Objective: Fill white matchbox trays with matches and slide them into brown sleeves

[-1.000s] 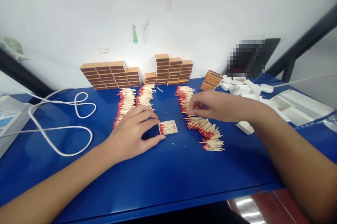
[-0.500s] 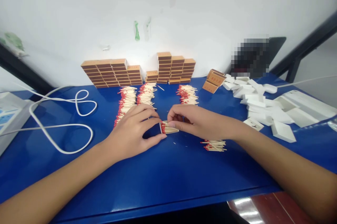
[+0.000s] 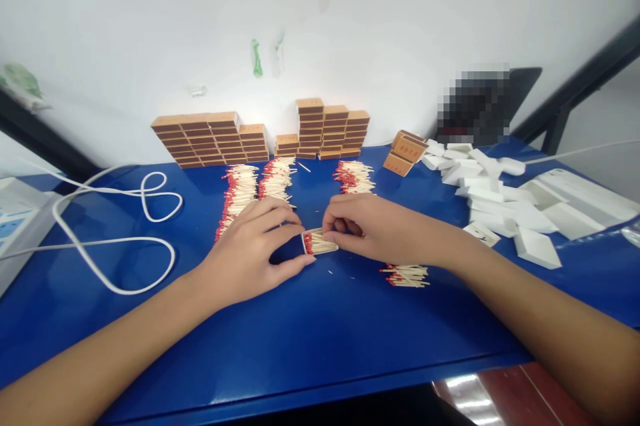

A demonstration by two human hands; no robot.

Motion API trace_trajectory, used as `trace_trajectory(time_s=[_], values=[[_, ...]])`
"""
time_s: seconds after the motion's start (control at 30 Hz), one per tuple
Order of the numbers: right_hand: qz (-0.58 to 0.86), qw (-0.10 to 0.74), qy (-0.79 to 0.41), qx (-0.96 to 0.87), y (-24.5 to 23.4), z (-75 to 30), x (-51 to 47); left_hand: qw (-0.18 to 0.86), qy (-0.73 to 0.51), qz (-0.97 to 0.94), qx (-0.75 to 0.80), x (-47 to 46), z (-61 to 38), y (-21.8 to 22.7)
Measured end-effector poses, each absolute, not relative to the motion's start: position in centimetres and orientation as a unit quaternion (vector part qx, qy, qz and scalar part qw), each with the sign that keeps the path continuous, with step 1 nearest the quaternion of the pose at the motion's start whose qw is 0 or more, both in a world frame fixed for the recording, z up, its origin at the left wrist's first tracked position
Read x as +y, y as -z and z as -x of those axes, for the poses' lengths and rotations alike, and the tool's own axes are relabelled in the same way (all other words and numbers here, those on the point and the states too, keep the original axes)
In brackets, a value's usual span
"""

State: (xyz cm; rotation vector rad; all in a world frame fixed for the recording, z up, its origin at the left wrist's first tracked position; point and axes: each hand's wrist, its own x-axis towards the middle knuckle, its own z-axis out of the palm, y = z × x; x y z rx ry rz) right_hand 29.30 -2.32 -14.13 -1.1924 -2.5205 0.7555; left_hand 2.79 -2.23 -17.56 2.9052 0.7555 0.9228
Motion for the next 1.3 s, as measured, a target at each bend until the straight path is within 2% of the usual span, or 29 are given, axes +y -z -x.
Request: trace_trajectory(time_s=[0.3,0.4,0.47,0.57,0.67,0.93,1.3], values=[[0.422,0.138,-0.23,-0.866,12.9,-30.2,-2.1,0.0,-0.293,-0.925,0.242,-2.2,-2.9,17.6],[0.454,0.135,-0.185,-0.861,12.3,-31.5,-1.5,0.001,-0.296,-0.925,0.239,-2.2,-2.8,17.6],[0.477,0.102,-0.171,-0.856,11.7,-32.8,-1.2,0.003,-0.296,-0.925,0.237,-2.2,-2.7,17.7],[0.507,0.01,-0.203,-0.838,10.9,-34.5,-0.8,0.002,-0.298,-0.925,0.235,-2.2,-2.7,17.7],[0.519,-0.042,-0.226,-0.823,10.6,-35.3,-0.6,0.002,-0.298,-0.925,0.234,-2.2,-2.7,17.8],[0.531,-0.078,-0.258,-0.803,11.2,-34.9,-0.4,0.006,-0.298,-0.925,0.238,-2.2,-2.8,17.7],[0.53,-0.079,-0.274,-0.798,11.2,-35.2,-0.4,0.006,-0.299,-0.924,0.237,-2.2,-2.8,17.8]])
